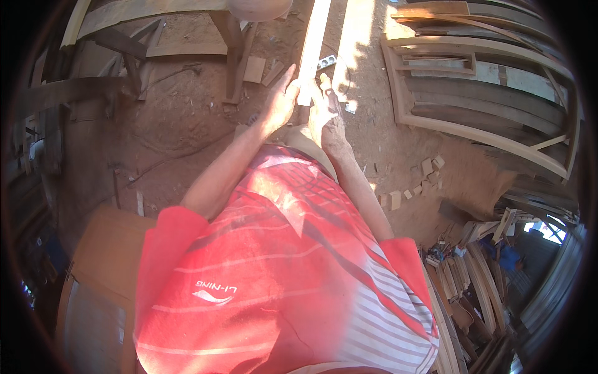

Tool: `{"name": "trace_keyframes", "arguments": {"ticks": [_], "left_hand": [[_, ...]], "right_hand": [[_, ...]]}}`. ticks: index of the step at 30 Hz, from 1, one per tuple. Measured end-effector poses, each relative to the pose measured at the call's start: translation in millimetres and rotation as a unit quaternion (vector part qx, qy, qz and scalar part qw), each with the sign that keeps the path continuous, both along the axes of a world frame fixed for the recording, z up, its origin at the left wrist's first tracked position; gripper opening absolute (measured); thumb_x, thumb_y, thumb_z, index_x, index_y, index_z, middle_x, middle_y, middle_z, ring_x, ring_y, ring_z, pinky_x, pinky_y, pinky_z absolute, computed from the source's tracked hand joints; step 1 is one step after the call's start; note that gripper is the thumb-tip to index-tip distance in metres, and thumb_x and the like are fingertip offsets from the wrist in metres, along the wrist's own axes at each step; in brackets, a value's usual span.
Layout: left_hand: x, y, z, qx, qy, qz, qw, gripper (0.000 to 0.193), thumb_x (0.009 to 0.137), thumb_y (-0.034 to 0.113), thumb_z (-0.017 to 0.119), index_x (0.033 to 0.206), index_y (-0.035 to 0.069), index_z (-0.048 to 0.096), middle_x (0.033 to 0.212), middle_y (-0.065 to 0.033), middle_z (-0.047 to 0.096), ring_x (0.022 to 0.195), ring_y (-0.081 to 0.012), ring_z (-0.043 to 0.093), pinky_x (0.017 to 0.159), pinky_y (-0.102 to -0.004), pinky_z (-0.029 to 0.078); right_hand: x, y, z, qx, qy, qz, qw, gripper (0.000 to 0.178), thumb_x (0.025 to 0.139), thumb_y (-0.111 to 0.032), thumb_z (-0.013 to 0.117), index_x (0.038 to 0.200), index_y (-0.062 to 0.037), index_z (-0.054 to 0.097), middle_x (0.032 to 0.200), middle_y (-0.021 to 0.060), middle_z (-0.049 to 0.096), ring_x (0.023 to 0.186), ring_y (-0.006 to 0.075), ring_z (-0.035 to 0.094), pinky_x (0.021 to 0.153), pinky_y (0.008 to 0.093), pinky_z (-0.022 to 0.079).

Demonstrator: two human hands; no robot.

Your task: The person takes food from a plastic bag, carries a bucket of putty, and applies the putty onto the wooden door frame by hand.

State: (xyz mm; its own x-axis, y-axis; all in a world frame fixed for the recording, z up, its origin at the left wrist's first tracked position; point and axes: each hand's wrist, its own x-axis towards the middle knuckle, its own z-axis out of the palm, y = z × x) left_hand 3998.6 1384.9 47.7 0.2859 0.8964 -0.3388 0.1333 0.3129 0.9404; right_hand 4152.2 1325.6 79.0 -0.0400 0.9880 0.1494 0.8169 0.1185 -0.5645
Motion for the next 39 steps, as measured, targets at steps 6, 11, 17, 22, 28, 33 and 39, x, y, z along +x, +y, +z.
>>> {"name": "trace_keyframes", "arguments": {"ticks": [6,11,17,22,28,33,39], "left_hand": [[-1,-1,0,0.031,0.022,0.016,0.999,0.058,0.109,0.026,0.051,0.161,0.005,0.037,0.161,-0.0192,0.045,0.149,-0.0265,0.042,0.121,-0.0348,0.033],[5,2,3,-0.007,-0.041,0.034,0.999,0.054,0.108,0.020,0.051,0.159,0.003,0.041,0.152,-0.0228,0.054,0.140,-0.0262,0.051,0.116,-0.0351,0.038],[1,-18,7,0.100,0.036,0.010,0.994,0.054,0.108,0.019,0.054,0.158,0.003,0.042,0.150,-0.0241,0.055,0.141,-0.0291,0.052,0.116,-0.0382,0.040],[12,-17,-4,0.121,-0.017,0.030,0.992,0.054,0.108,0.020,0.056,0.158,0.003,0.042,0.156,-0.0221,0.050,0.146,-0.0309,0.047,0.121,-0.0398,0.036],[13,-3,0,0.090,-0.021,0.017,0.996,0.056,0.107,0.021,0.057,0.158,0.004,0.041,0.156,-0.0200,0.050,0.146,-0.0312,0.047,0.120,-0.0397,0.037],[13,-4,6,0.061,0.041,-0.004,0.997,0.055,0.108,0.023,0.055,0.158,0.005,0.041,0.154,-0.0210,0.053,0.143,-0.0309,0.050,0.118,-0.0387,0.039],[16,-5,-39,0.017,-0.218,0.077,0.973,0.051,0.110,0.020,0.052,0.156,0.001,0.044,0.150,-0.0202,0.058,0.138,-0.0253,0.054,0.115,-0.0348,0.041]], "right_hand": [[-1,-19,18,-0.059,-0.020,0.021,0.998,0.073,0.089,0.007,0.058,0.156,-0.0197,0.048,0.151,0.0320,0.046,0.134,0.0467,0.052,0.110,0.0537,0.047],[-2,-24,15,-0.123,-0.158,0.045,0.979,0.073,0.088,0.008,0.057,0.155,-0.0197,0.048,0.155,0.0302,0.042,0.139,0.0463,0.048,0.111,0.0559,0.046],[2,-17,6,-0.069,-0.021,0.006,0.997,0.076,0.087,0.006,0.060,0.157,-0.0212,0.046,0.158,0.0256,0.041,0.140,0.0450,0.047,0.111,0.0603,0.044],[2,-14,7,-0.098,-0.008,-0.013,0.995,0.073,0.088,0.005,0.060,0.156,-0.0209,0.047,0.156,0.0249,0.042,0.141,0.0441,0.047,0.111,0.0552,0.046],[8,-4,-1,-0.072,-0.009,0.009,0.997,0.068,0.090,0.002,0.057,0.154,-0.0196,0.049,0.154,0.0247,0.043,0.141,0.0459,0.046,0.113,0.0549,0.043],[6,-18,0,-0.082,-0.012,-0.011,0.996,0.073,0.088,0.005,0.055,0.157,-0.0188,0.046,0.154,0.0266,0.043,0.136,0.0479,0.049,0.112,0.0542,0.044],[-2,-13,7,-0.102,-0.035,-0.012,0.994,0.079,0.088,0.005,0.058,0.161,-0.0204,0.039,0.158,0.0251,0.040,0.136,0.0456,0.050,0.110,0.0538,0.047]]}}
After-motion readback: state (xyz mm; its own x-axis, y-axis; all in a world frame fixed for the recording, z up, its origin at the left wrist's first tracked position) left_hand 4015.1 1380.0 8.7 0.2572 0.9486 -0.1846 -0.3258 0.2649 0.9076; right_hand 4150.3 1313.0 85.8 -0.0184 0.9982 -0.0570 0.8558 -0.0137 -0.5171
